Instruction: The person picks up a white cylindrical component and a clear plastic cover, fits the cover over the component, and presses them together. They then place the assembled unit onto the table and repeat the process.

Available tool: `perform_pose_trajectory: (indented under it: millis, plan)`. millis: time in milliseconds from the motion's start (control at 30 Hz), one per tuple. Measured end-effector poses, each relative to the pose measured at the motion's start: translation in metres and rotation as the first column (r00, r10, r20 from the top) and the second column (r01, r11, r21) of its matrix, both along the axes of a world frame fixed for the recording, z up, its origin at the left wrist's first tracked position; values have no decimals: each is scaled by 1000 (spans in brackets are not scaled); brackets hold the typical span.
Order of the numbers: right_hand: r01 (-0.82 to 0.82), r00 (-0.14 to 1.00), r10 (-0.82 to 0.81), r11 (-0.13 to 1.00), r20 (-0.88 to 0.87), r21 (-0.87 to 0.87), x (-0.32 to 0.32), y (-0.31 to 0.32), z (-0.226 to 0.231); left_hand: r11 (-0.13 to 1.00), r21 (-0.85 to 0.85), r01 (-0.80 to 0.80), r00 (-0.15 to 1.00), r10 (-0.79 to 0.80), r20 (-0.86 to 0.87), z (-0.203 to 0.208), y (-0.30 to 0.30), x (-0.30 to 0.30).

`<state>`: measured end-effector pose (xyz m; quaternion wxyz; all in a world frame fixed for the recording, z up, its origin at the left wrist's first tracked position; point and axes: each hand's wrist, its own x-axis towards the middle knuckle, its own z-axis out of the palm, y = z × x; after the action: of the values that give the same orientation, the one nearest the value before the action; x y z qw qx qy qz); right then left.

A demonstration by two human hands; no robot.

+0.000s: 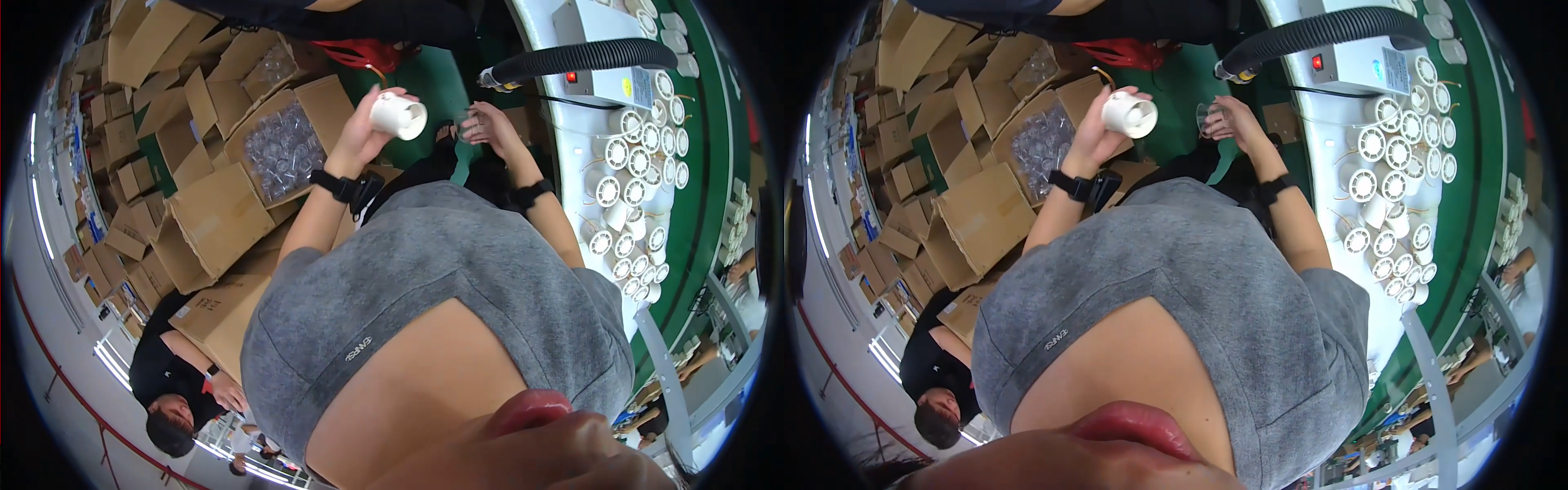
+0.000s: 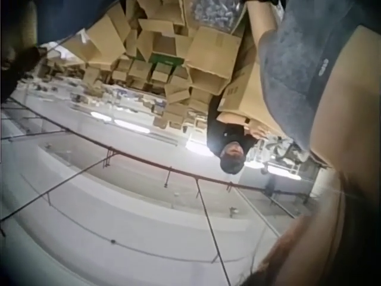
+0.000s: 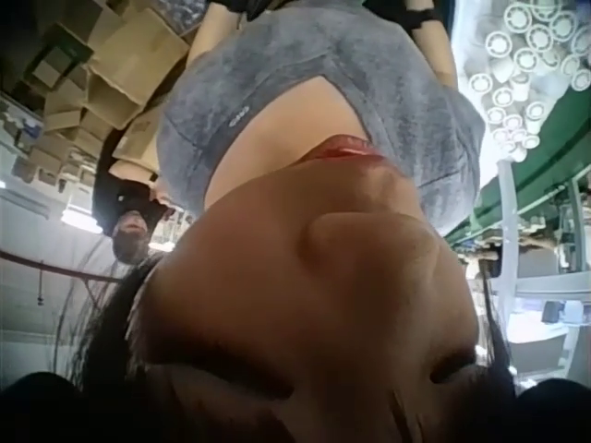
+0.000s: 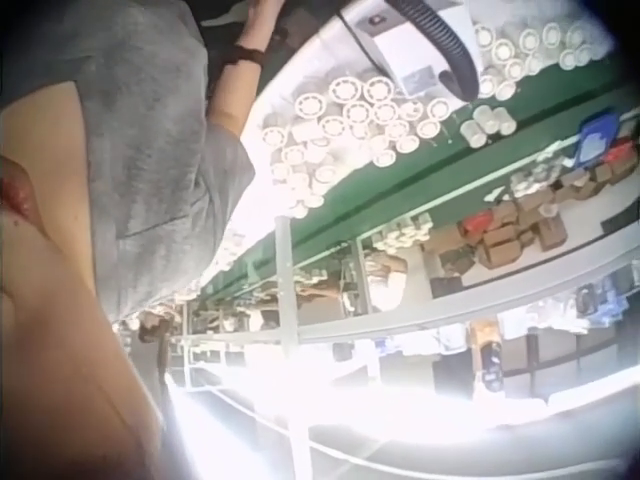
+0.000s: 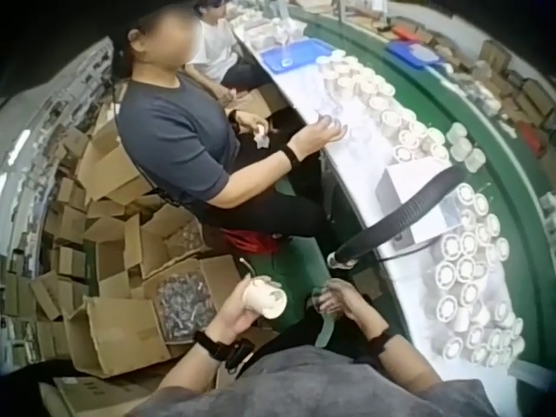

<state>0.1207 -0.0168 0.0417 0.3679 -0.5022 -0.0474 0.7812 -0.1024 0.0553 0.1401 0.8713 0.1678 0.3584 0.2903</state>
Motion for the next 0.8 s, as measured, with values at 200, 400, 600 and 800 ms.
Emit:
perform_pose_trajectory:
  millis: [200, 400, 600, 800]
  plan:
    - [-142, 979, 81, 930, 187, 339, 2, -15, 92, 979, 189, 77, 995, -64, -70, -17, 7, 9]
    - [15, 986, -104, 829, 127, 559, -9, -6, 167, 739, 653, 166, 908, 144, -394, -7, 2, 26]
    - [-509, 713, -41, 656, 700, 557, -29, 7, 186, 615, 765, 189, 864, 266, -427, 3, -6, 24]
    - [-455, 818, 110, 726, 565, 516, -29, 12, 171, 639, 769, 28, 930, 265, -254, 22, -7, 20]
